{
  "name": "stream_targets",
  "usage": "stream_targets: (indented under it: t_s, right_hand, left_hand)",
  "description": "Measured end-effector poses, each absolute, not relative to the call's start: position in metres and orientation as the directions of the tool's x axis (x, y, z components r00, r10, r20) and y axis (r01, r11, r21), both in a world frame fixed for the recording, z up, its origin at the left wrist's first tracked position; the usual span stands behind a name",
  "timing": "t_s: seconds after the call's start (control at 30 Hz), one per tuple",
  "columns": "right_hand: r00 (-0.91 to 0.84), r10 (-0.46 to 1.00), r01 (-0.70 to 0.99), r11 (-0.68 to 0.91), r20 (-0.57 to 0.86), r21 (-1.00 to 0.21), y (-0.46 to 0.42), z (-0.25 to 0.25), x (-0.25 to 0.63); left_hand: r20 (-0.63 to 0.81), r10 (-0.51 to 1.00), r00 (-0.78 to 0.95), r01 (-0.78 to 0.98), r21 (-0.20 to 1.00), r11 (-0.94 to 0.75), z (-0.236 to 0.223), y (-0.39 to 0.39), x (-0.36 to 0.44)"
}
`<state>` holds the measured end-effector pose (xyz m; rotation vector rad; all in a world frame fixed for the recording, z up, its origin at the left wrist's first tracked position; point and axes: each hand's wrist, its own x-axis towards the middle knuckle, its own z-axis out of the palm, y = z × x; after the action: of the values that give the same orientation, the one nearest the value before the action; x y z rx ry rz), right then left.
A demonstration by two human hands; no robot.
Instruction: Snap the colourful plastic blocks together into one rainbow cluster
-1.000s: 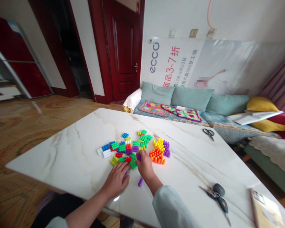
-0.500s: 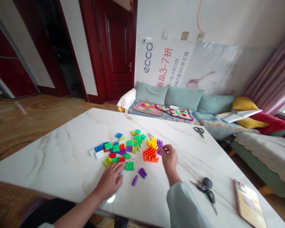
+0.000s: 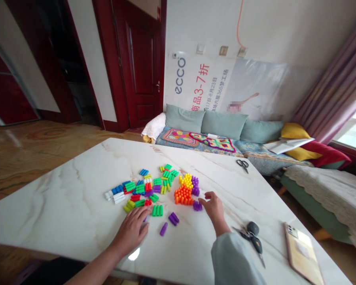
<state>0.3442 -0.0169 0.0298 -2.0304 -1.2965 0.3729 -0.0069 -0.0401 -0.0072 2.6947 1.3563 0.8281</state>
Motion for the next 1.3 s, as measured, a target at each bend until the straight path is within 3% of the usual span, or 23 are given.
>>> stream_targets:
  t_s: [0.17, 0.33, 0.5, 0.83, 0.97, 1.07, 1.2, 1.3]
  right_hand:
    - [0.338, 0.941, 0.788, -0.272, 0.019, -0.553, -0.02, 0.031, 0.347]
    - [0.344, 0.939, 0.816, -0.302, -0.006, -0.493, -0.013, 0.032, 0.336]
    - [0.345, 0.939, 0.806, -0.301, -0.008, -0.509, -0.01, 0.034, 0.336]
    - [0.478, 0.856, 0.67, -0.211, 0.196, -0.712, -0.007, 0.017, 0.324]
    - [0.501, 0.835, 0.693, -0.228, 0.23, -0.684, -0.008, 0.024, 0.32]
    - [0.474, 0.869, 0.734, -0.302, 0.14, -0.609, -0.014, 0.035, 0.322]
    - [0.305, 0.934, 0.647, -0.348, -0.188, -0.678, -0.02, 0.041, 0.325]
    - [0.231, 0.953, 0.638, -0.3, -0.195, -0.709, -0.022, 0.038, 0.321]
  left_hand:
    - [0.447, 0.755, 0.479, 0.744, 0.25, -0.62, -0.008, -0.04, -0.006]
    - [0.442, 0.756, 0.483, 0.748, 0.242, -0.618, -0.009, -0.04, -0.006]
    - [0.463, 0.744, 0.482, 0.743, 0.235, -0.627, -0.008, -0.04, -0.007]
    - [0.455, 0.748, 0.483, 0.744, 0.237, -0.625, -0.008, -0.04, -0.007]
    - [0.463, 0.744, 0.482, 0.739, 0.242, -0.629, -0.006, -0.04, -0.006]
    - [0.455, 0.75, 0.48, 0.737, 0.255, -0.627, -0.005, -0.04, -0.006]
    - [0.469, 0.746, 0.473, 0.729, 0.266, -0.63, -0.005, -0.04, -0.006]
    - [0.477, 0.742, 0.471, 0.729, 0.264, -0.632, -0.005, -0.041, -0.006]
